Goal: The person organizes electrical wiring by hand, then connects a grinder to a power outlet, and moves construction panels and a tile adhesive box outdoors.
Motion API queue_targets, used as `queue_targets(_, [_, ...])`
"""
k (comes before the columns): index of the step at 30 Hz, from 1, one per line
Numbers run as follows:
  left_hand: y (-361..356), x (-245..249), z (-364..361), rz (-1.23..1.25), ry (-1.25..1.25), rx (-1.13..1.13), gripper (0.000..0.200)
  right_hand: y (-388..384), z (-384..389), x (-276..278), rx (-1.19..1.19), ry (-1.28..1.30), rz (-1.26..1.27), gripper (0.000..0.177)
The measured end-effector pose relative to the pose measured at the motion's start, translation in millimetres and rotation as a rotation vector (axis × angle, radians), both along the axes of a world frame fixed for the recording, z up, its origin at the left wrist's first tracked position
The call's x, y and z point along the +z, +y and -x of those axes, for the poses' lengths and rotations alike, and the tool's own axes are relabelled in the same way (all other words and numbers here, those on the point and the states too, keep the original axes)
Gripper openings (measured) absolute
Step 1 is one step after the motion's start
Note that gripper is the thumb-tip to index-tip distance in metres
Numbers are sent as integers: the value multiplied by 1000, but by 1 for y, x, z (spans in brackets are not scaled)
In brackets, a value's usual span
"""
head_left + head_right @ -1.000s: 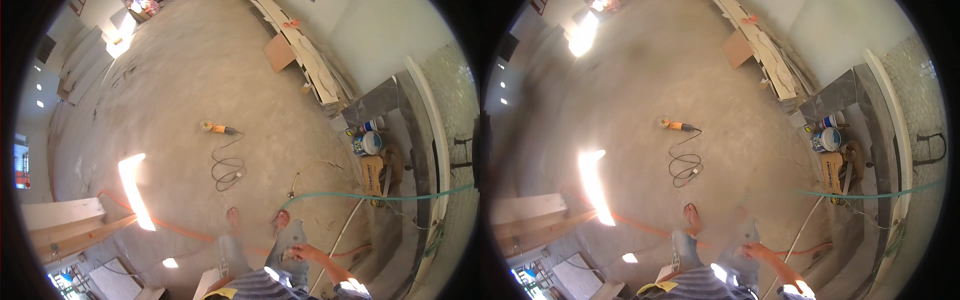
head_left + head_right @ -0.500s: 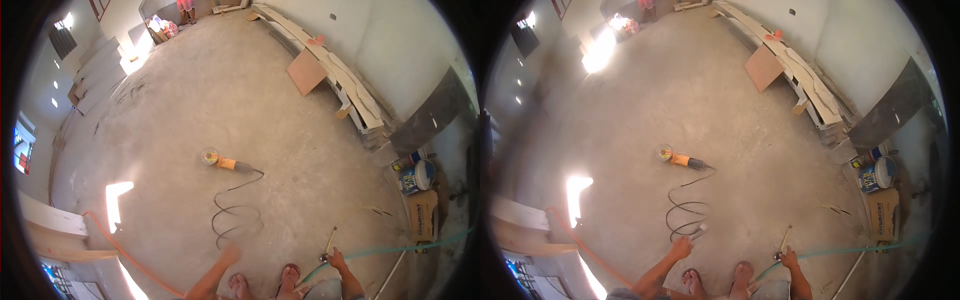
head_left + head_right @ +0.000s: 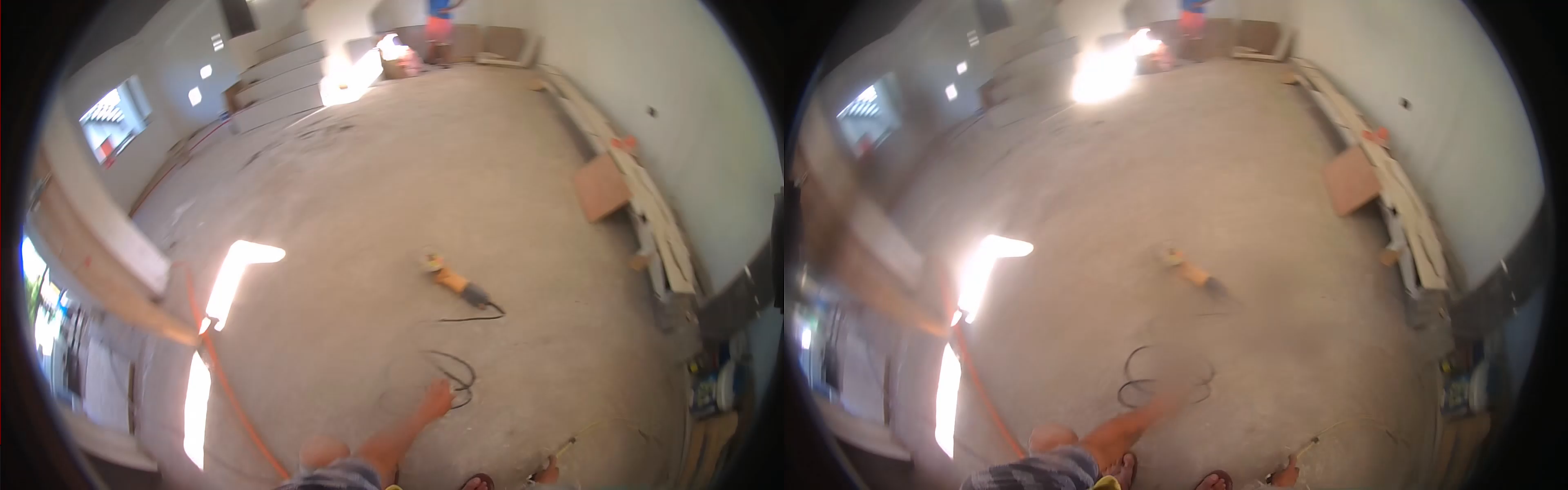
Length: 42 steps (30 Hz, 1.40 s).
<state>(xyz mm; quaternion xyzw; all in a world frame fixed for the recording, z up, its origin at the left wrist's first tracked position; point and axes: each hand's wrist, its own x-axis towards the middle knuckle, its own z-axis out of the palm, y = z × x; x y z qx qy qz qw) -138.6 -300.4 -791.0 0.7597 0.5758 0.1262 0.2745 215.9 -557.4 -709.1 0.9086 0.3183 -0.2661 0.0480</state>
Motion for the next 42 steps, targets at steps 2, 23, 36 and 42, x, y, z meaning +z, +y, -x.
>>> queue_targets(2, [42, 81, 17, 325, 68, -66, 54, 25, -4, 26, 82, 127, -134, 61])
queue_targets(23, [13, 464, 88, -222, -680, 38, 63, 250, 144, 324, 739, 506, -1030, 35])
queue_targets(36, [-54, 427, 67, 225, -621, -101, 40, 164, 171, 290, 609, 1069, -620, 47])
queue_targets(42, [-59, 441, 62, 149, -523, -149, 39, 161, 171, 289, 688, 1110, -621, 55])
